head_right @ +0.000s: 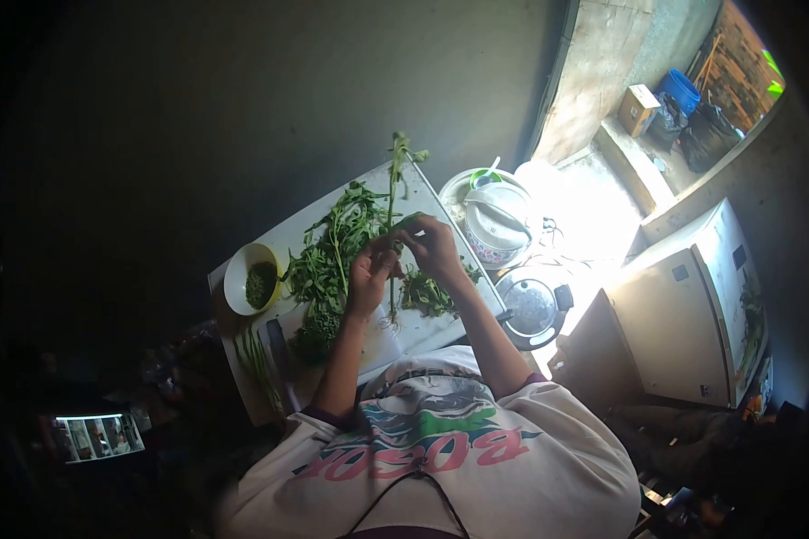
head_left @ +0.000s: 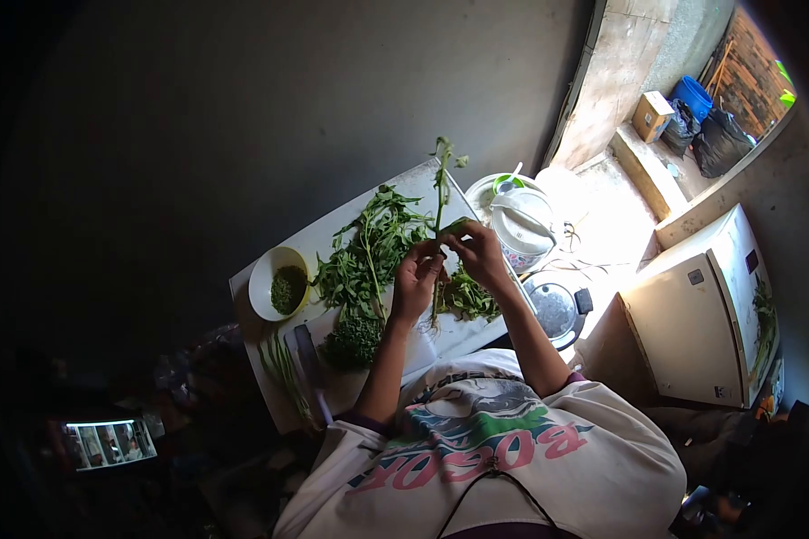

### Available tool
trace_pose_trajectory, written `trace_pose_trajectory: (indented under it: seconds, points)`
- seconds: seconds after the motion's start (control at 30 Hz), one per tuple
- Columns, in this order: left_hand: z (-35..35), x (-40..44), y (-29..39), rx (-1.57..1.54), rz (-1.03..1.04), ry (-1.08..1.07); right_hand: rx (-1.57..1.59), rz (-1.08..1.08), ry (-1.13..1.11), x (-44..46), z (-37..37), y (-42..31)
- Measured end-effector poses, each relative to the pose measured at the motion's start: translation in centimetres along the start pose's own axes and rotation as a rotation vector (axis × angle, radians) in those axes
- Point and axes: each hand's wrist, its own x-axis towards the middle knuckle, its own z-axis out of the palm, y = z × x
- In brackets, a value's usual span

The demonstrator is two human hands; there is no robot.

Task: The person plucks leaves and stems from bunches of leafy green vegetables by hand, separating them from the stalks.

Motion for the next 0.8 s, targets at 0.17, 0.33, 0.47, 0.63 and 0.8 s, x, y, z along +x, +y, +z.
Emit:
trace_pose_trajectory:
  seconds: [0.17, 0.33, 0.47, 0.63, 0.8]
  points:
    - [-0.9, 0.6, -1.5, 0.022, -0.002, 0.189, -0.416, -0.101, -0.213, 0.5, -1.8, -1.0]
    - [-2.0, 1.4, -1.2, -0.009, 0.051, 0.292, -0.574, 0.107, -0.376, 0.6, -3.8, -1.0]
    - [-1.6, 1.5, -0.5, 0.082, 0.073, 0.299, -0.360, -0.010, -0.253, 0.6, -2.7, -2.0]
    - [-1.1, 1.3, -0.8, 0.162, 0.038, 0.265, -0.396, -0.112, -0.147, 0.2, -0.5, -4.3]
    - [-0.8, 1.1, -1.7, 0.228, 0.069, 0.198, -0.401, -0.112, -0.040, -0.2, 0.5, -4.5]
